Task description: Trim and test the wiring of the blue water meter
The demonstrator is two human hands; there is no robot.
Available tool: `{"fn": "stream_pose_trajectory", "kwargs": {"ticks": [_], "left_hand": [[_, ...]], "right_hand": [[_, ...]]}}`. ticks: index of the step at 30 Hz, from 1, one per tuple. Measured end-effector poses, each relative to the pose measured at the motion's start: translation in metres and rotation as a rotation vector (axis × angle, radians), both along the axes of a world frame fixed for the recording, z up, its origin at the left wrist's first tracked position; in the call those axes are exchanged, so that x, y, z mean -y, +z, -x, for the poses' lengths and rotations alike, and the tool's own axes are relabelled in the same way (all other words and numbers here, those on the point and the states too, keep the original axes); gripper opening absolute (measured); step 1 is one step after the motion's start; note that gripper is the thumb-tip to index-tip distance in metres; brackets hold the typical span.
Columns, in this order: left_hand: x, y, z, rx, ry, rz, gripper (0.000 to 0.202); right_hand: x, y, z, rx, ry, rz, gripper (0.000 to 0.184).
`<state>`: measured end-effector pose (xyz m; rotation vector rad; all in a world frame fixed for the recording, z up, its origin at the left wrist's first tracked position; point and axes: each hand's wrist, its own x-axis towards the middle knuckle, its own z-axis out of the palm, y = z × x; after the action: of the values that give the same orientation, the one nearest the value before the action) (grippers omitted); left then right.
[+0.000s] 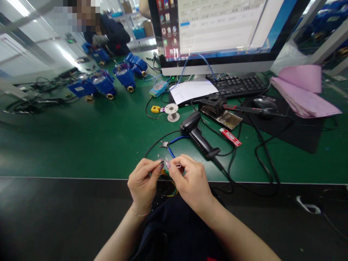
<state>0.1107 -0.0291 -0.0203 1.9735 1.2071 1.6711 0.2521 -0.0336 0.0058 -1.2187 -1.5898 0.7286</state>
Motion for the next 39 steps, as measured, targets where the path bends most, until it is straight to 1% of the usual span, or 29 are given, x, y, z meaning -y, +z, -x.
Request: {"fn": "stream_pose_trajectory", "kwargs": {"ticks": [4,9,12,14,19,23,26,29,33,36,39], "left_hand": [[-0.0014,0.0004,0.0002,-0.037,0.002,-0.042,0.018],[-0.0006,0.0003,0.0012,-0.077,0.004,-0.093,0.022],[-0.0001,-0.0004,0.0011,-0.102,-0.004,-0.103,0.022],[-0.0007,-0.0007,0.0007,-0.078,-0.006,-0.087,0.021],[-0.0021,0.0025,0.0016,-0.020,0.008,-0.009,0.016],[-0.0007,0.0052,0.0029,0.072,-0.044,0.126,0.012],[0.0003,0.0057,0.0030,0.134,-0.091,0.209,0.008],[0.0007,0.0057,0.0027,0.157,-0.110,0.252,0.006],[0.0013,0.0060,0.0019,0.142,-0.114,0.229,0.008],[0.0018,0.0061,0.0013,0.107,-0.108,0.191,0.010],[0.0017,0.0071,0.0007,0.060,-0.092,0.148,0.012]], "right_hand": [[0.0019,0.0006,-0.0011,0.059,0.002,-0.080,0.018],[0.0032,0.0053,-0.0005,0.146,-0.003,-0.203,0.015],[0.0032,0.0071,-0.0006,0.180,-0.003,-0.233,0.014],[0.0035,0.0071,-0.0020,0.184,-0.010,-0.235,0.013],[0.0040,0.0060,-0.0066,0.163,-0.080,-0.228,0.011],[0.0031,0.0057,-0.0050,0.167,-0.059,-0.232,0.010],[0.0024,0.0057,-0.0018,0.200,-0.067,-0.302,0.010],[0.0027,0.0056,0.0002,0.220,-0.118,-0.391,0.012],[0.0029,0.0043,0.0011,0.218,-0.161,-0.456,0.011],[0.0014,0.0015,0.0013,0.208,-0.168,-0.497,0.008],[0.0000,-0.0021,0.0013,0.210,-0.159,-0.547,0.010]]}}
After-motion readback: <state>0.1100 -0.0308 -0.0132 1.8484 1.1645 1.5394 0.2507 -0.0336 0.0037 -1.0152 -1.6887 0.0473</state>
